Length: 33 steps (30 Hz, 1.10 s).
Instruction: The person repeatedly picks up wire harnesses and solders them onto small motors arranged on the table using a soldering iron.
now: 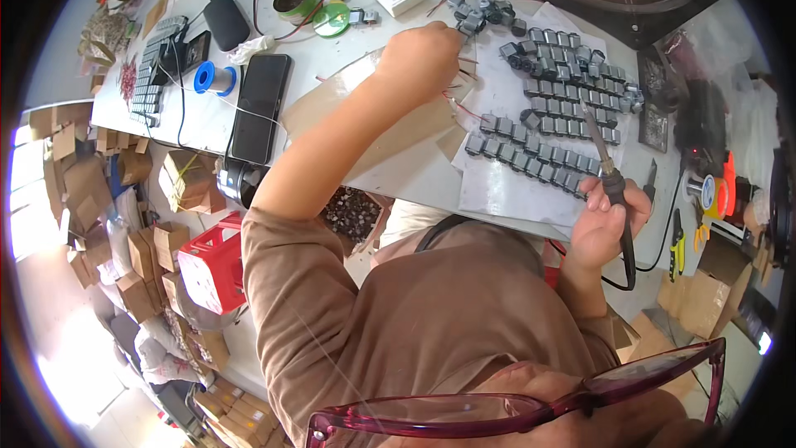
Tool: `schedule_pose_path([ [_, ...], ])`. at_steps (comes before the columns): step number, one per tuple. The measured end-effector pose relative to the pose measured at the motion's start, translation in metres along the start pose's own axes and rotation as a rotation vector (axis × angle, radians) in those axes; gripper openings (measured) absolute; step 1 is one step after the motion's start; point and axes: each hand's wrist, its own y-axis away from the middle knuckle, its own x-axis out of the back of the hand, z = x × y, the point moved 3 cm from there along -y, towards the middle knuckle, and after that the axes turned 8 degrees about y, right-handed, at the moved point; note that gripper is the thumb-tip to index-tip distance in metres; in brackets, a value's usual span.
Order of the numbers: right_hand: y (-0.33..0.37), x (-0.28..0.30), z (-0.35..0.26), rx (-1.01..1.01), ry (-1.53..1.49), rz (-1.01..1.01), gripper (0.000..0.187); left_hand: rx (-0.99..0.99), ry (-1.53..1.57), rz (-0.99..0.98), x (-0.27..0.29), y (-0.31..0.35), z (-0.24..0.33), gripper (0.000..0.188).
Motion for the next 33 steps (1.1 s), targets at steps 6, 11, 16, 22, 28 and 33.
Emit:
schedule_pose_path([
  [6, -0.006, 0.001, 0.000, -0.045, 0.068, 0.006, 0.021, 0.036, 0.524, 0.152, 0.025, 0.029, 0.016, 0.012],
  [11, 0.002, -0.002, 0.009, -0.105, 0.146, -0.228, 0.020, 0.118, 0.665, 0.098, 0.020, 0.074, 0.038, 0.011],
  [16, 0.009, -0.004, 0.016, -0.137, 0.150, -0.325, 0.026, 0.257, 0.812, 0.080, 0.003, 0.103, 0.048, 0.013],
  [22, 0.012, -0.008, 0.018, -0.174, 0.178, -0.423, 0.023, 0.522, 1.037, 0.026, -0.007, 0.114, 0.044, 0.013],
  [28, 0.011, -0.023, 0.015, -0.148, 0.229, -0.492, 0.022, 0.130, 0.525, 0.266, 0.001, 0.115, 0.050, 0.010],
  [33, 0.016, -0.024, 0.020, -0.256, 0.128, -0.403, 0.017, 0.204, 0.552, 0.340, -0.012, 0.119, 0.056, 0.010],
])
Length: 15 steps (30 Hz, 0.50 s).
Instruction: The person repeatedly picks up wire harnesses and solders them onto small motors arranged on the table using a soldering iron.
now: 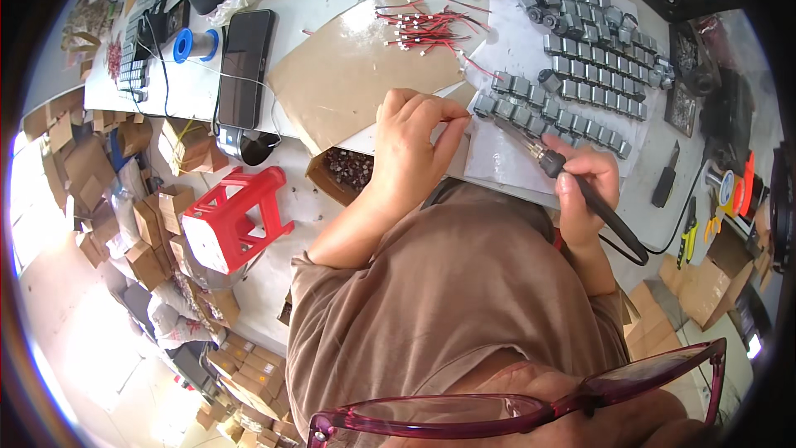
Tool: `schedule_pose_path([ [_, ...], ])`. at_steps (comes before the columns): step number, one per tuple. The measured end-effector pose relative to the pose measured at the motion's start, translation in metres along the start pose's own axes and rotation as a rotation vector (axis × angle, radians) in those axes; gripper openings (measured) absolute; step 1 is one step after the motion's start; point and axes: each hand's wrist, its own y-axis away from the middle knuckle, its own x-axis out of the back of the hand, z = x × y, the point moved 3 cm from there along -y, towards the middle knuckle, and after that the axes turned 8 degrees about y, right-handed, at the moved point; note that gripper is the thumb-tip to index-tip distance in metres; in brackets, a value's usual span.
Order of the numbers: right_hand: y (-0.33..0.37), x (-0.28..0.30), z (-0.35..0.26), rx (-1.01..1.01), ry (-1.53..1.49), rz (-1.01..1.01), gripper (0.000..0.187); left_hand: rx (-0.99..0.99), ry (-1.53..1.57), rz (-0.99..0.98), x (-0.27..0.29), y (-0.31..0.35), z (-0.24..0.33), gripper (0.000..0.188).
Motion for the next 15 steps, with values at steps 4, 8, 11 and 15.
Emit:
schedule_pose_path([
  [4, -0.003, 0.001, 0.002, 0.068, 0.002, 0.049, 0.014, 0.002, 0.085, 0.027, -0.007, 0.000, 0.001, 0.012],
  [8, 0.001, 0.006, 0.006, 0.104, -0.018, 0.107, 0.013, -0.035, 0.082, 0.050, -0.015, -0.002, 0.004, 0.012],
  [11, 0.002, 0.005, 0.005, 0.121, 0.010, 0.083, 0.014, -0.019, 0.098, 0.041, -0.018, 0.001, 0.001, 0.012],
  [15, 0.004, 0.003, 0.009, 0.154, 0.061, 0.069, 0.015, -0.001, 0.106, 0.046, -0.021, 0.000, 0.001, 0.013],
])
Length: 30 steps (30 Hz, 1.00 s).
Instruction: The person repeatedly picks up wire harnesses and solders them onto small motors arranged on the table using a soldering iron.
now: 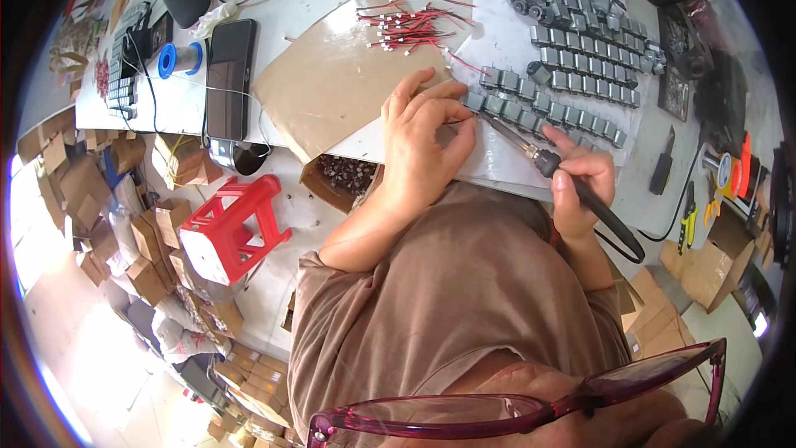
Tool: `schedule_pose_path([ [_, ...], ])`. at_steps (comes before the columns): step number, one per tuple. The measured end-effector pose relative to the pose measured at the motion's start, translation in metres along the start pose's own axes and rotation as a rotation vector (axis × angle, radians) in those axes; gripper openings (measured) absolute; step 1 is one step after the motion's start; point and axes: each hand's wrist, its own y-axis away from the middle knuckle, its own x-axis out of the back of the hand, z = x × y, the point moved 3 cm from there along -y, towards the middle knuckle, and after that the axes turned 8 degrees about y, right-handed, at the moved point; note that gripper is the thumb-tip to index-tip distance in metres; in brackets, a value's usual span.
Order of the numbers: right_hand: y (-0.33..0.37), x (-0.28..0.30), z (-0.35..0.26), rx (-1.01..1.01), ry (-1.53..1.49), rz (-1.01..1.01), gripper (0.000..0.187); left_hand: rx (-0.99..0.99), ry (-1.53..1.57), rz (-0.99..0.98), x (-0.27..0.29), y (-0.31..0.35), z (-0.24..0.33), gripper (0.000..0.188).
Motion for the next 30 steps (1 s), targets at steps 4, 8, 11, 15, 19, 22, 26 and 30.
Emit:
schedule_pose_path([
  [4, 0.0010, 0.0003, 0.0009, 0.009, -0.004, 0.006, 0.015, 0.001, 0.018, 0.013, -0.0011, 0.0003, -0.0036, 0.013],
  [8, 0.0021, -0.0006, 0.0025, 0.025, 0.009, -0.020, 0.016, 0.026, 0.038, 0.017, -0.0015, 0.0001, -0.0046, 0.012],
  [11, 0.0016, -0.0014, 0.0013, 0.018, 0.002, -0.022, 0.017, 0.040, 0.049, 0.009, -0.0006, -0.0001, -0.0047, 0.012],
  [15, 0.0023, -0.0016, 0.0022, 0.014, -0.012, -0.025, 0.016, 0.058, 0.077, 0.006, -0.0002, 0.0001, -0.0059, 0.012],
  [19, 0.0029, -0.0004, 0.0029, 0.003, -0.034, -0.024, 0.016, 0.075, 0.108, 0.006, 0.0000, 0.0004, -0.0073, 0.011],
  [22, 0.0023, -0.0010, 0.0028, 0.001, -0.020, -0.015, 0.016, 0.046, 0.042, 0.019, -0.0012, -0.0007, -0.0042, 0.011],
  [26, 0.0019, -0.0021, 0.0016, -0.006, 0.020, -0.016, 0.014, 0.045, 0.038, 0.026, -0.0008, -0.0004, -0.0023, 0.011],
  [30, 0.0019, -0.0026, 0.0006, -0.018, 0.048, -0.017, 0.014, 0.063, 0.026, -0.003, 0.0000, -0.0012, -0.0009, 0.010],
])
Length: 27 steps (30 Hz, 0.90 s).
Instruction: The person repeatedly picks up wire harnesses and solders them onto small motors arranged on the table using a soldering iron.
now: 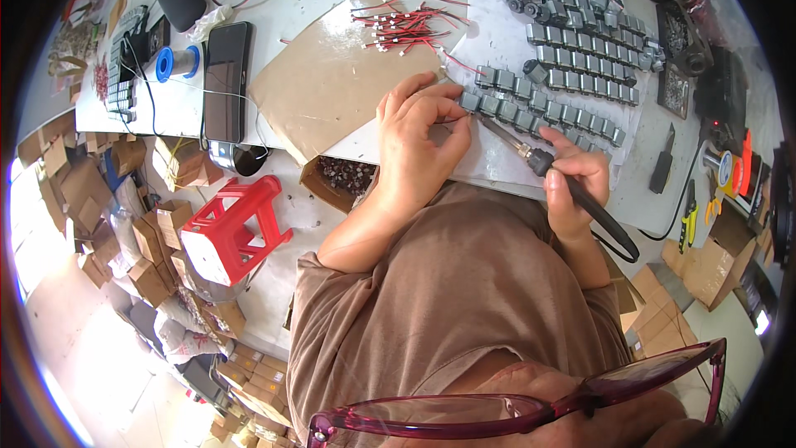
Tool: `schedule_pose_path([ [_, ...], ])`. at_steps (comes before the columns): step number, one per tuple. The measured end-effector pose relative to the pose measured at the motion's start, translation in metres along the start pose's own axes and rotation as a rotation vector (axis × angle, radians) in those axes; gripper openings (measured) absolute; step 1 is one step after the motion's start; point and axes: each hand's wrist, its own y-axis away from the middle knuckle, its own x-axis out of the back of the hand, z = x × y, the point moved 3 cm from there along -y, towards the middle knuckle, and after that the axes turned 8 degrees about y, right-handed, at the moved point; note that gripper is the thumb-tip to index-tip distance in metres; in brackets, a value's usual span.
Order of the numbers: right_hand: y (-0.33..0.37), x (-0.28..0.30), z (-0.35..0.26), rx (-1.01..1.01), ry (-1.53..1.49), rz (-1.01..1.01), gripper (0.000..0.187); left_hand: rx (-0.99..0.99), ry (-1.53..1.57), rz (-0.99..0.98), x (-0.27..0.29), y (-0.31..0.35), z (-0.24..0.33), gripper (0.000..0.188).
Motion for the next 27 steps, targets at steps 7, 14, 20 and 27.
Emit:
schedule_pose_path([
  [7, 0.0013, 0.0004, 0.0025, 0.034, -0.036, -0.013, 0.016, 0.003, -0.005, -0.004, 0.0000, -0.0004, 0.0002, 0.011],
  [14, 0.0018, 0.0042, 0.0046, 0.034, -0.111, 0.037, 0.015, -0.034, -0.019, 0.021, -0.0011, 0.0007, -0.0004, 0.012],
  [20, -0.0052, 0.0051, -0.0006, 0.010, -0.080, 0.054, 0.015, -0.048, -0.029, 0.026, -0.0021, 0.0011, -0.0015, 0.012],
  [27, -0.0081, 0.0060, -0.0001, -0.050, -0.127, 0.055, 0.013, -0.046, -0.037, 0.026, -0.0018, 0.0016, 0.0002, 0.012],
])
